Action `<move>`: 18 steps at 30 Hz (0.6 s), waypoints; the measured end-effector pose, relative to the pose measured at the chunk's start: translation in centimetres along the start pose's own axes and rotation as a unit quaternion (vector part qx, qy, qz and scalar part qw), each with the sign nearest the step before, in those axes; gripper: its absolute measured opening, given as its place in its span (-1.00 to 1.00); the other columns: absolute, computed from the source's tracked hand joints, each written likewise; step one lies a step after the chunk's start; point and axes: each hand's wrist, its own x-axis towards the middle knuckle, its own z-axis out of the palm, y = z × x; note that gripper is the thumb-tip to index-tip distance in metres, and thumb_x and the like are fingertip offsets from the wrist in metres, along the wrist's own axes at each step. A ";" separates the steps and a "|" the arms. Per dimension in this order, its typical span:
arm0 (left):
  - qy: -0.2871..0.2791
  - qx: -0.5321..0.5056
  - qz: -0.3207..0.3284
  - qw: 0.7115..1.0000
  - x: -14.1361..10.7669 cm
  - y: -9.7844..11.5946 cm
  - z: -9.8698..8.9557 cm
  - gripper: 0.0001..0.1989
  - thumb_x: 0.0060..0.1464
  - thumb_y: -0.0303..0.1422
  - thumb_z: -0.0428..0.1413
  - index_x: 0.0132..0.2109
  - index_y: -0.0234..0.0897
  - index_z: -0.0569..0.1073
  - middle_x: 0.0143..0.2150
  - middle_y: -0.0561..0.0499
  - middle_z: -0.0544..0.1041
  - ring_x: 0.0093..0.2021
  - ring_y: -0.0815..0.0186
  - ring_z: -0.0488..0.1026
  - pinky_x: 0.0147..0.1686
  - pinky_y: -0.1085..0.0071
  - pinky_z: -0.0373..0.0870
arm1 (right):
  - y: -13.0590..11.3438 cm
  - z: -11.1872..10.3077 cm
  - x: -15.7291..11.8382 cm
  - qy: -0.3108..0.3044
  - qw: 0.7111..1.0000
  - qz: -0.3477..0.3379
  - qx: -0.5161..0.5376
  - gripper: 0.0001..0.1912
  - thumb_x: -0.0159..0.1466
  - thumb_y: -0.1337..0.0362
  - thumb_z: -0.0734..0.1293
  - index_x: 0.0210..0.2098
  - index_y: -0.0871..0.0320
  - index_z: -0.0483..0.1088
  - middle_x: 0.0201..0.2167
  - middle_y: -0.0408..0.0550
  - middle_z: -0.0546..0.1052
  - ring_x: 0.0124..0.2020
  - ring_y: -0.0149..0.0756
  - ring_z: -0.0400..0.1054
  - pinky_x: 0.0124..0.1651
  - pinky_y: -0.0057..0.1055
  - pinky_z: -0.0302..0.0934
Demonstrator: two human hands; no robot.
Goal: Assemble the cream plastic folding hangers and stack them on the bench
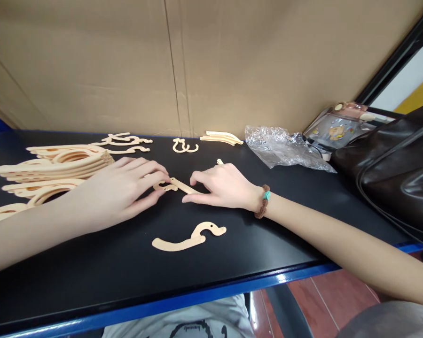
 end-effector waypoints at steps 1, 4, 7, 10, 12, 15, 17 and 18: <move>-0.001 -0.015 0.006 1.000 0.0 0.2 0.0 -0.71 0.26 -0.31 -0.17 -0.18 -0.31 0.42 -0.12 -0.11 0.45 -0.17 0.13 0.37 -0.14 0.19 0.26 | 0.0 0.0 0.0 0.001 1.000 -0.008 0.006 -0.56 0.29 -0.10 0.19 -0.24 0.15 0.43 -0.63 -0.25 0.31 -0.57 -0.46 0.19 -0.41 -0.48 -0.06; -0.016 -0.028 0.006 0.999 0.1 0.7 0.2 -0.70 0.28 -0.27 -0.17 -0.20 -0.32 0.40 -0.20 -0.08 0.44 -0.20 0.16 0.37 -0.15 0.21 0.26 | 0.0 0.2 0.0 0.005 0.999 -0.047 0.007 -0.64 0.32 0.00 0.21 -0.22 0.16 0.44 -0.49 -0.18 0.40 -0.49 -0.45 0.23 -0.39 -0.48 -0.03; -0.032 -0.052 -0.030 0.998 0.1 0.6 0.5 -0.74 0.26 -0.33 -0.18 -0.29 -0.30 0.35 -0.30 -0.04 0.41 -0.28 0.20 0.35 -0.19 0.23 0.26 | 0.0 0.4 0.0 0.007 0.998 -0.056 0.017 -0.77 0.33 0.17 0.22 -0.23 0.16 0.43 -0.43 -0.16 0.40 -0.45 -0.45 0.22 -0.36 -0.49 0.00; -0.041 -0.093 -0.074 0.992 0.1 0.4 0.7 -0.81 0.19 -0.33 -0.12 -0.35 -0.27 0.28 -0.34 0.00 0.39 -0.30 0.22 0.34 -0.19 0.22 0.25 | -0.2 0.4 0.1 0.008 0.997 -0.010 0.073 -0.87 0.29 0.25 0.25 -0.31 0.16 0.39 -0.51 -0.23 0.32 -0.48 -0.49 0.18 -0.39 -0.51 0.00; -0.045 -0.108 -0.102 0.988 0.1 0.4 0.8 -0.84 0.15 -0.35 -0.11 -0.38 -0.25 0.25 -0.36 0.01 0.39 -0.30 0.22 0.34 -0.15 0.20 0.24 | -0.2 0.4 0.2 0.009 0.992 0.030 0.126 -0.90 0.27 0.27 0.26 -0.34 0.16 0.35 -0.56 -0.27 0.25 -0.53 -0.51 0.12 -0.42 -0.53 -0.01; -0.044 -0.124 -0.138 0.982 0.3 0.5 0.9 -0.85 0.14 -0.35 -0.13 -0.37 -0.24 0.24 -0.36 0.01 0.39 -0.27 0.20 0.34 -0.10 0.17 0.22 | -0.2 0.4 0.3 0.004 0.975 0.053 0.214 -0.92 0.26 0.28 0.26 -0.34 0.16 0.31 -0.55 -0.28 0.24 -0.53 -0.52 0.10 -0.43 -0.54 0.03; -0.039 -0.139 -0.157 0.977 0.3 0.6 0.9 -0.86 0.15 -0.34 -0.15 -0.35 -0.23 0.23 -0.38 0.02 0.38 -0.29 0.21 0.34 -0.13 0.19 0.23 | -0.1 0.4 0.3 -0.002 0.961 0.060 0.269 -0.91 0.25 0.28 0.27 -0.35 0.17 0.30 -0.53 -0.26 0.27 -0.52 -0.51 0.12 -0.44 -0.54 0.06; -0.036 -0.147 -0.164 0.975 0.4 0.7 0.9 -0.86 0.16 -0.34 -0.16 -0.34 -0.23 0.21 -0.40 0.02 0.37 -0.31 0.21 0.33 -0.16 0.21 0.24 | -0.1 0.3 0.4 -0.006 0.954 0.067 0.291 -0.91 0.25 0.29 0.27 -0.36 0.18 0.29 -0.51 -0.25 0.29 -0.51 -0.51 0.13 -0.44 -0.54 0.06</move>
